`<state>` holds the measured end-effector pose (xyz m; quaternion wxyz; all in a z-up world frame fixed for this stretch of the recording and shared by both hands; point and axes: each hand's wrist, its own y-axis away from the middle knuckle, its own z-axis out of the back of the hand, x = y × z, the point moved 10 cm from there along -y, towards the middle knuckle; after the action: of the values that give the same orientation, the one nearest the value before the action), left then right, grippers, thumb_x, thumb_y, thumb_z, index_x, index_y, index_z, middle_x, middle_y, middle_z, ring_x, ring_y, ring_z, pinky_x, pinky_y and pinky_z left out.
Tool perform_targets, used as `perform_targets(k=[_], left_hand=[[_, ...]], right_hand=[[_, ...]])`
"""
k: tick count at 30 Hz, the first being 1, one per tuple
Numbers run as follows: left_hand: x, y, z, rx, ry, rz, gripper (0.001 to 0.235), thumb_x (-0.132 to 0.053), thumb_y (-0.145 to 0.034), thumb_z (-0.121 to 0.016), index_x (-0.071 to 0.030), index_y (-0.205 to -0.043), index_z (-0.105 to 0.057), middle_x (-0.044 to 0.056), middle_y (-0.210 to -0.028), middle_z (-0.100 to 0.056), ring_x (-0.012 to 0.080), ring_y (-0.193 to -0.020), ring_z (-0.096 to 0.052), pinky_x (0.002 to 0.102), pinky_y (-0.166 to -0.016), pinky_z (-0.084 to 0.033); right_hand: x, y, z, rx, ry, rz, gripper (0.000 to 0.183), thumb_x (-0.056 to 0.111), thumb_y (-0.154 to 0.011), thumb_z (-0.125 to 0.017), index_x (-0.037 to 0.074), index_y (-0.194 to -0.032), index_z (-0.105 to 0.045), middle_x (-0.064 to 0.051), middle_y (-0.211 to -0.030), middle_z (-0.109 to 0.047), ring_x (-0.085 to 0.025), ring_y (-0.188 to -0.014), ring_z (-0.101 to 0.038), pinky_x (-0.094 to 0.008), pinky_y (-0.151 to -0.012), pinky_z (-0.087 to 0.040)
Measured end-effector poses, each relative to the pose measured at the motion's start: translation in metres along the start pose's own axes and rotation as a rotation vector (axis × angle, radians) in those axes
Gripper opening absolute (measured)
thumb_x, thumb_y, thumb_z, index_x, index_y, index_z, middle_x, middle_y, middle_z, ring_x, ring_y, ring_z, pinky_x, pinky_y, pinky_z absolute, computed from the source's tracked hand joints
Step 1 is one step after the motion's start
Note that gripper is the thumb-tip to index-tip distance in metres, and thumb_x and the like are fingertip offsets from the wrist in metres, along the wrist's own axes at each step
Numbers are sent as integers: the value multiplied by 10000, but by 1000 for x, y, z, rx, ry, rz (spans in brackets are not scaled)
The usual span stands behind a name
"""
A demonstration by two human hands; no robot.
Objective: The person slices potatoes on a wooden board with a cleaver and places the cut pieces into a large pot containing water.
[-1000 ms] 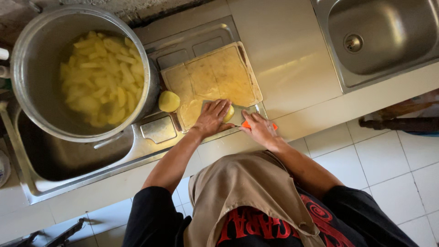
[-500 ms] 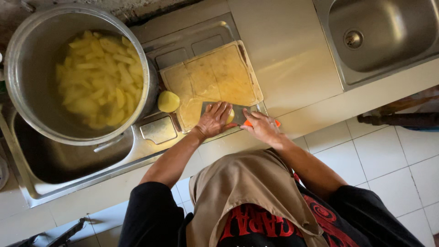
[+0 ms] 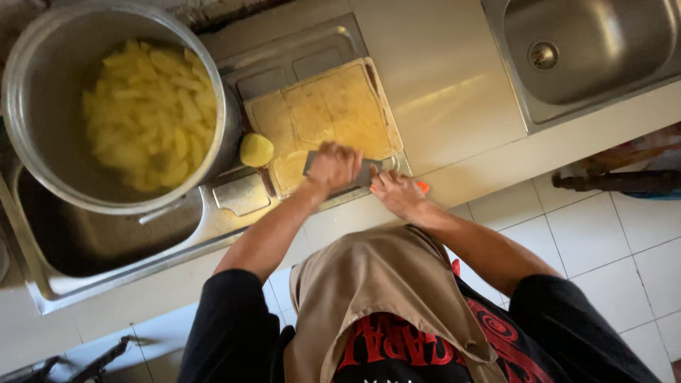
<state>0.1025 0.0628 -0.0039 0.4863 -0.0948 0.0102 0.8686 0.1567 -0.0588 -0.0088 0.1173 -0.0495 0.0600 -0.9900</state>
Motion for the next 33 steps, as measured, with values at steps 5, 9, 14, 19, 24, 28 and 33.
perform_targets(k=[5,9,14,19,24,28,33], left_hand=[[12,-7,9,-14,49,-89,322,-313,-998,-533,-64,-908,-715,159,-853,-733,330,-843,-688,470,-837,-512],[22,9,27,-161,-2,-28,462,-457,-1035,-537,-35,-961,-711,147,-919,-736,317,-943,-676,445,-861,-512],[27,30,40,-53,239,-22,447,-432,-1021,-509,-70,-1156,-734,131,-1132,-697,329,-1105,-596,467,-985,-466],[18,41,27,129,149,-1,551,-489,-1013,-506,-29,-1280,-650,153,-1320,-621,339,-1244,-524,473,-1076,-418],[51,20,-1,85,239,60,575,-503,-1028,-509,-7,-1299,-620,206,-1278,-637,391,-1186,-554,528,-1005,-411],[137,-9,-49,-62,514,414,373,-305,-1051,-456,-48,-1230,-660,182,-1225,-709,357,-1152,-678,421,-1019,-544],[169,23,-47,-536,854,498,309,-242,-1067,-504,-54,-1243,-674,159,-1221,-714,343,-1136,-683,439,-973,-536]], right_hand=[[12,0,-1,-28,14,23,601,295,-906,-674,-59,-1377,-557,-141,-1071,-639,-269,-918,-695,-395,-665,-622],[12,-1,14,13,-68,-20,622,280,-908,-693,-71,-1403,-557,-127,-1012,-642,-274,-921,-698,-406,-657,-612],[2,-10,36,78,-212,-132,572,305,-905,-708,-6,-1369,-582,-125,-1004,-666,-266,-907,-702,-417,-673,-604],[2,-13,49,116,-225,-135,519,310,-924,-687,42,-1358,-596,-110,-985,-660,-269,-915,-707,-431,-709,-600],[-4,9,54,200,-277,-119,545,346,-899,-688,63,-1360,-618,-118,-1018,-692,-301,-915,-702,-455,-728,-597],[-33,49,70,113,-474,-215,457,349,-880,-705,100,-1263,-700,-127,-1068,-739,-306,-917,-710,-445,-762,-589],[-74,87,60,11,-698,-537,290,311,-954,-691,23,-990,-692,-173,-806,-677,-315,-656,-654,-417,-626,-550]])
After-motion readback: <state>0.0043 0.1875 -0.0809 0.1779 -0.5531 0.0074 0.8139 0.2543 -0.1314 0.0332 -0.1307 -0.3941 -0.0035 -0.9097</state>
